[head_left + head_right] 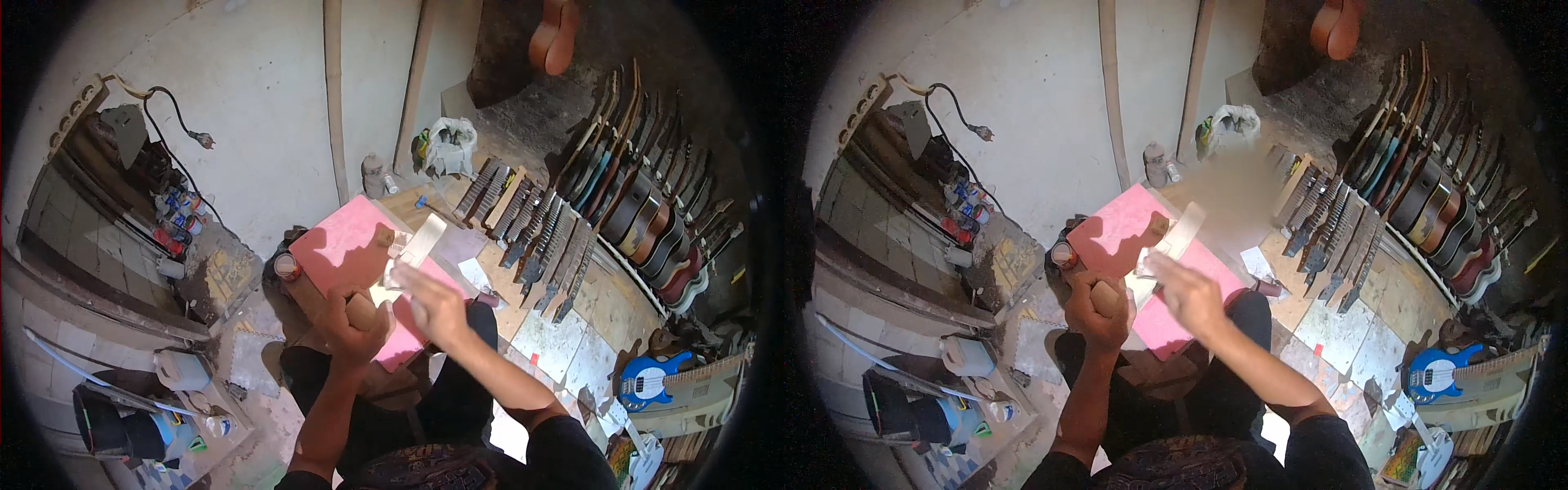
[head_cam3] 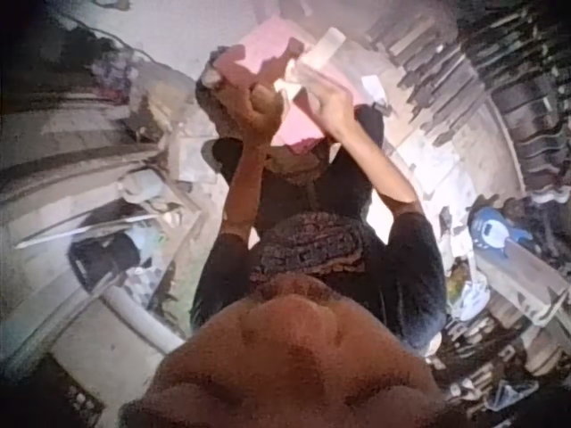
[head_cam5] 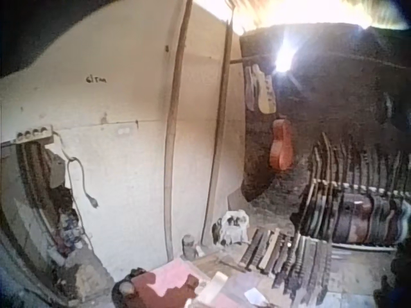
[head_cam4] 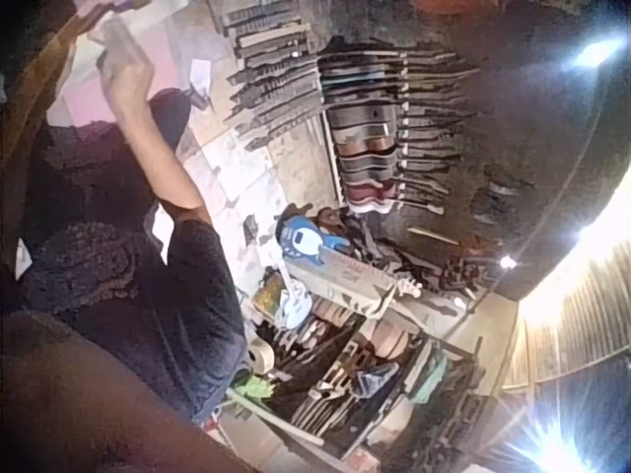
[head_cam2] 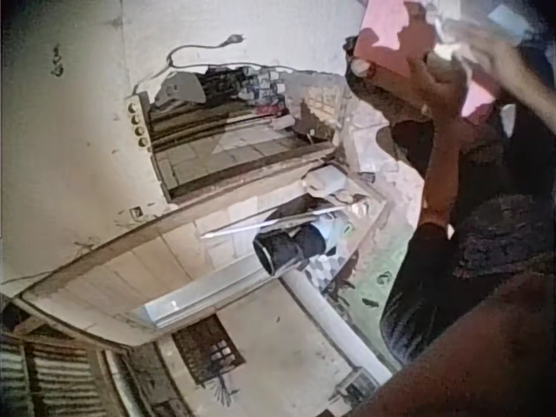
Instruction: The person sands a light-colored wooden guitar body using a sanding block. They rub the block along the edges and flat surfaces, stopping to wipe away dust with their fingers and turning the body over to reach different sections.
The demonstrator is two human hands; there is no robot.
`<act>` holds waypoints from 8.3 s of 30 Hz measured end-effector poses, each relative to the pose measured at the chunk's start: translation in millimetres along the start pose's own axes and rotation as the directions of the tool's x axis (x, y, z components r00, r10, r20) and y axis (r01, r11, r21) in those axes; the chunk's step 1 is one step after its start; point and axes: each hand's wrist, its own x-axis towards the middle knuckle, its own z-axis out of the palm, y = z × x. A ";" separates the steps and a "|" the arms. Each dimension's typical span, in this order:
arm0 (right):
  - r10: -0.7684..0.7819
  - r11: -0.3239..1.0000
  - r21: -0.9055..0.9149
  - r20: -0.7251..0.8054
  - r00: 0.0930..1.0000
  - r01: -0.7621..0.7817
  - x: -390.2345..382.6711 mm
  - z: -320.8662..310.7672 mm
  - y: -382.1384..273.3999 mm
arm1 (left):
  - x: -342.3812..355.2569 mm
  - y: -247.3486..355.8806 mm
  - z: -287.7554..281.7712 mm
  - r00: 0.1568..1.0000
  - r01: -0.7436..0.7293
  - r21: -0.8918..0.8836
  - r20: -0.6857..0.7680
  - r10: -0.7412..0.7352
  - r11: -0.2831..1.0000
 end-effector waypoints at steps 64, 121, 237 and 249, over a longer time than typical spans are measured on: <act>0.643 0.693 0.526 -0.141 0.753 -0.493 1.9 2.5 6.3 | -46.6 7.8 1.0 0.988 -0.148 -0.135 0.021 0.152 0.980; 0.467 0.855 0.371 -0.249 0.849 -0.361 -17.1 6.8 9.9 | -47.5 9.7 9.8 0.988 -0.132 -0.190 0.058 0.145 0.973; 0.731 0.552 0.535 0.060 0.680 -0.640 -10.9 -6.3 13.1 | -56.4 8.4 0.8 0.990 -0.141 -0.185 -0.001 0.143 0.972; 0.572 0.722 0.504 -0.049 0.819 -0.474 -20.2 1.6 -4.1 | -54.6 2.5 2.6 0.987 -0.161 -0.198 -0.018 0.161 0.967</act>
